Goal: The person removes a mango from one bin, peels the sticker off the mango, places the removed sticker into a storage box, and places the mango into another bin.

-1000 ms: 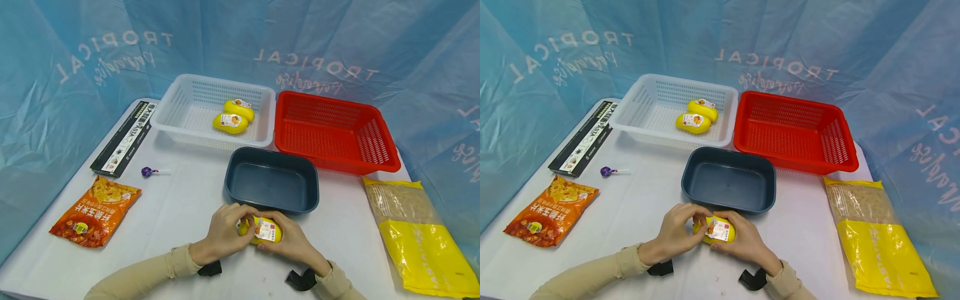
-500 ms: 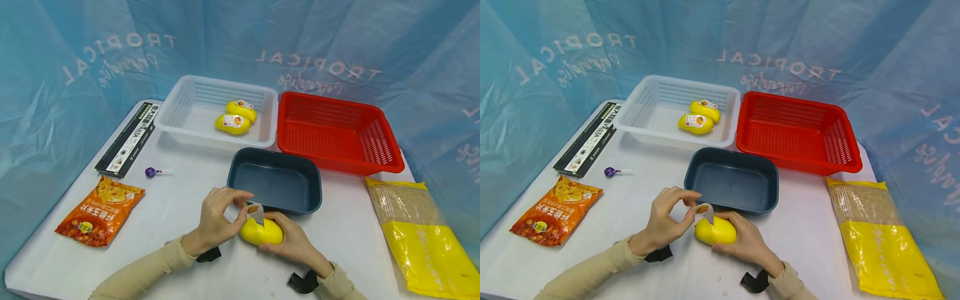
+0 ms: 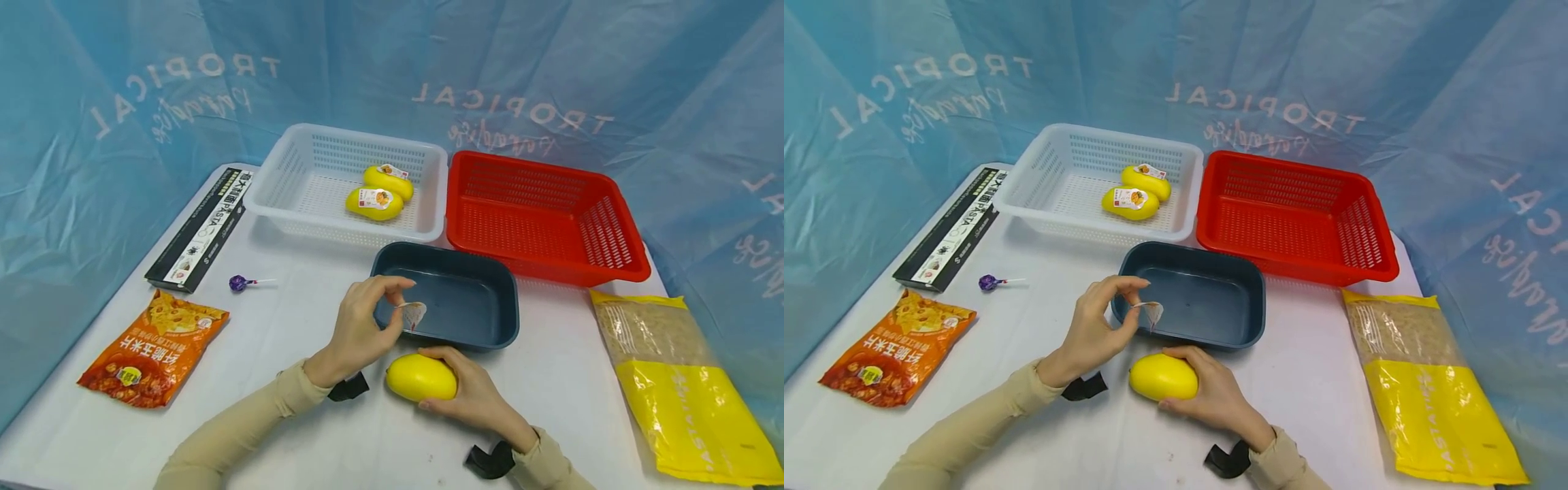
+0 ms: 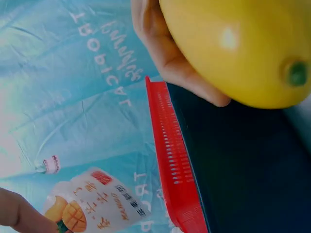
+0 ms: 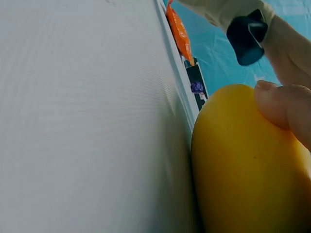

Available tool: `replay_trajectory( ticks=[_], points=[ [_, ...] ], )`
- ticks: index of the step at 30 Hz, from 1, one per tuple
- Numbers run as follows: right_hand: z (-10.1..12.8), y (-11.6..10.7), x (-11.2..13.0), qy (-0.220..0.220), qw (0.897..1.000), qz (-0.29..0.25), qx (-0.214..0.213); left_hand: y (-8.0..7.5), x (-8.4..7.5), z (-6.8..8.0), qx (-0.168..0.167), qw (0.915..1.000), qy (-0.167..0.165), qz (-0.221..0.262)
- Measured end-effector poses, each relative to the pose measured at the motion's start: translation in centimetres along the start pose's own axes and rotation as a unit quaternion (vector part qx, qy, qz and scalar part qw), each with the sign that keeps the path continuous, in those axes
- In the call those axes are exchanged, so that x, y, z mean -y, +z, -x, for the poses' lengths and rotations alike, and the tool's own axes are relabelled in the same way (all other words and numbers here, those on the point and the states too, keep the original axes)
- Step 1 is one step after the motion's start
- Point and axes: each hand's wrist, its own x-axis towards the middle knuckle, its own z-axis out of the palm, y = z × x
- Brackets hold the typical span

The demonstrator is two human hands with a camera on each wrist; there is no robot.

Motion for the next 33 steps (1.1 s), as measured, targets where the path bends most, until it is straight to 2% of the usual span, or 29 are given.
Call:
replay_trajectory(
  ticks=[4,7,13,16,19,24,33],
  points=[
    [0.0,0.0,0.1,0.007,1.000,-0.003,0.003,0.5,0.5,-1.0,0.023,0.9989,-0.037,0.016],
    [0.1,-0.1,0.2,0.016,1.000,-0.003,0.009,0.9,1.0,-2.0,0.052,0.9954,-0.077,0.021],
    [0.1,-0.1,0.3,0.028,0.999,-0.005,0.019,1.4,1.9,-4.0,0.118,0.9773,-0.175,0.017],
    [0.0,0.0,0.3,0.032,0.999,-0.006,0.022,1.5,2.3,-4.7,0.147,0.9674,-0.206,0.005],
    [0.0,0.0,0.2,0.032,0.999,-0.004,0.022,1.5,2.7,-5.3,0.176,0.9591,-0.222,-0.008],
    [0.0,-0.2,0.1,0.029,0.999,0.002,0.019,1.5,3.4,-6.2,0.224,0.9468,-0.229,-0.030],
    [0.0,-0.1,-0.1,0.021,1.000,-0.001,0.016,2.1,4.8,-7.2,0.326,0.9074,-0.259,-0.055]
  ],
)
